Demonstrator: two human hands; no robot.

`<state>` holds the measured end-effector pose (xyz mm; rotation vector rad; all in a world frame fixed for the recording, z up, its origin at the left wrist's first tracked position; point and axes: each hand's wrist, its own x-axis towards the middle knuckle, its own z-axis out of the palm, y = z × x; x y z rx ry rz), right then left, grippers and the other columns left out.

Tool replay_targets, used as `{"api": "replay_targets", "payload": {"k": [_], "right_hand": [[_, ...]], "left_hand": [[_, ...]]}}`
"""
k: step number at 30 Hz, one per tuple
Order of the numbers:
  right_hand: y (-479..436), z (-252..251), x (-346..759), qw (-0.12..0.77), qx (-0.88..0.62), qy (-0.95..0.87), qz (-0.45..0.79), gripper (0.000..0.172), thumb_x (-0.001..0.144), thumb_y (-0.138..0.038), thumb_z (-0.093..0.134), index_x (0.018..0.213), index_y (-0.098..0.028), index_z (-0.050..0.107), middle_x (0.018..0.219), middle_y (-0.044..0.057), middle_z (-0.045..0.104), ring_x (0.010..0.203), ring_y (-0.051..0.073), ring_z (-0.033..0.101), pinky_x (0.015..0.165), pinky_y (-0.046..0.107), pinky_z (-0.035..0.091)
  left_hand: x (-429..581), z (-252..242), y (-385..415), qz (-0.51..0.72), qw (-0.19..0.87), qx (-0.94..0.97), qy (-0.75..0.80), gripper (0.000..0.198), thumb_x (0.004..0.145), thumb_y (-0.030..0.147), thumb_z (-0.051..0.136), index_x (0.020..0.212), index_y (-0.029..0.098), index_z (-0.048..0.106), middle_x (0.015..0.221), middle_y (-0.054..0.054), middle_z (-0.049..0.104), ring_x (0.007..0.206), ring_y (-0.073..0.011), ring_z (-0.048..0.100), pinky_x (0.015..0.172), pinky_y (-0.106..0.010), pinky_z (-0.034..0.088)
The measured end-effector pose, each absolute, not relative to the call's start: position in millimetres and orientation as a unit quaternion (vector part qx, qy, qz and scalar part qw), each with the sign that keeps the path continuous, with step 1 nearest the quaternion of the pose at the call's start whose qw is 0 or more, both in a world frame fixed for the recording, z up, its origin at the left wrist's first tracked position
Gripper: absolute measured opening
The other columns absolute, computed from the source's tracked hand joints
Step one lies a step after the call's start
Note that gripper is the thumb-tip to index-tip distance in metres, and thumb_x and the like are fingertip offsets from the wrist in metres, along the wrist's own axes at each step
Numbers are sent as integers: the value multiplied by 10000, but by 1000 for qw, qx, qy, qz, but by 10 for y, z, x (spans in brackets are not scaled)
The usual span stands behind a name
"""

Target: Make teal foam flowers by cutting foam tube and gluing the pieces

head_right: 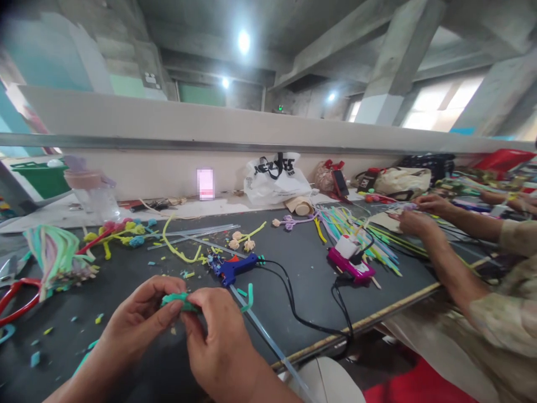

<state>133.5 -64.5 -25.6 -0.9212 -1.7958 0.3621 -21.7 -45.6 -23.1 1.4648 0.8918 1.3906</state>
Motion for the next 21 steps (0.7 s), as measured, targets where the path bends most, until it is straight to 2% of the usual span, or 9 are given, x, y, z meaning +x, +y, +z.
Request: {"api": "replay_targets", "payload": {"k": [4, 7, 12, 15, 17, 19, 21], "right_hand": [[-653, -257, 1313, 525, -376, -749, 151, 216, 834, -102, 533, 1017, -214, 557, 930, 38, 642, 859, 150, 596, 771, 252, 463], [-655, -253, 1286, 533, -365, -749, 149, 149, 842, -90, 502, 907, -201, 578, 864, 41, 645, 811, 144, 597, 738, 250, 467], [-619, -252, 1236, 553, -371, -728, 162, 159, 796, -81, 505, 749, -194, 607, 755, 32, 660, 716, 138, 609, 680, 246, 467], [-564, -214, 1248, 569, -408, -654, 286, 93, 721, -110, 589, 691, -184, 638, 695, 17, 668, 657, 138, 609, 631, 243, 462], [-525, -174, 1281, 572, -415, -569, 420, 25, 676, -162, 665, 671, -174, 644, 639, 0, 654, 591, 126, 583, 569, 230, 447], [-494, -139, 1319, 574, -380, -493, 532, 110, 646, -223, 734, 666, -169, 641, 595, -21, 632, 537, 100, 541, 529, 209, 422], [-476, -121, 1347, 581, -329, -448, 594, 177, 622, -260, 781, 679, -168, 641, 589, -32, 627, 519, 79, 517, 527, 196, 409]], "left_hand": [[-202, -226, -460, 555, 483, 571, 363, 129, 744, 276, 682, 809, 195, 605, 825, 1, 584, 637, -93, 519, 514, -172, 429], [-191, -222, -456, 552, 501, 560, 363, 162, 720, 295, 704, 789, 192, 601, 795, 9, 573, 604, -80, 496, 496, -161, 419], [-172, -201, -456, 542, 514, 551, 372, 199, 710, 323, 709, 780, 182, 589, 761, 13, 564, 553, -68, 472, 459, -158, 397], [-173, -182, -457, 528, 536, 548, 364, 245, 687, 296, 733, 860, 193, 593, 709, 19, 574, 562, -80, 512, 465, -156, 404], [-182, -174, -459, 528, 553, 553, 331, 397, 649, 256, 765, 1001, 213, 585, 807, -16, 631, 663, -120, 589, 534, -183, 461], [-198, -170, -465, 531, 561, 559, 301, 496, 646, 220, 768, 1099, 234, 566, 940, -51, 656, 779, -157, 627, 623, -220, 503], [-215, -162, -477, 529, 560, 565, 296, 435, 683, 207, 739, 1089, 236, 584, 944, -52, 671, 811, -164, 636, 670, -239, 516]]}}
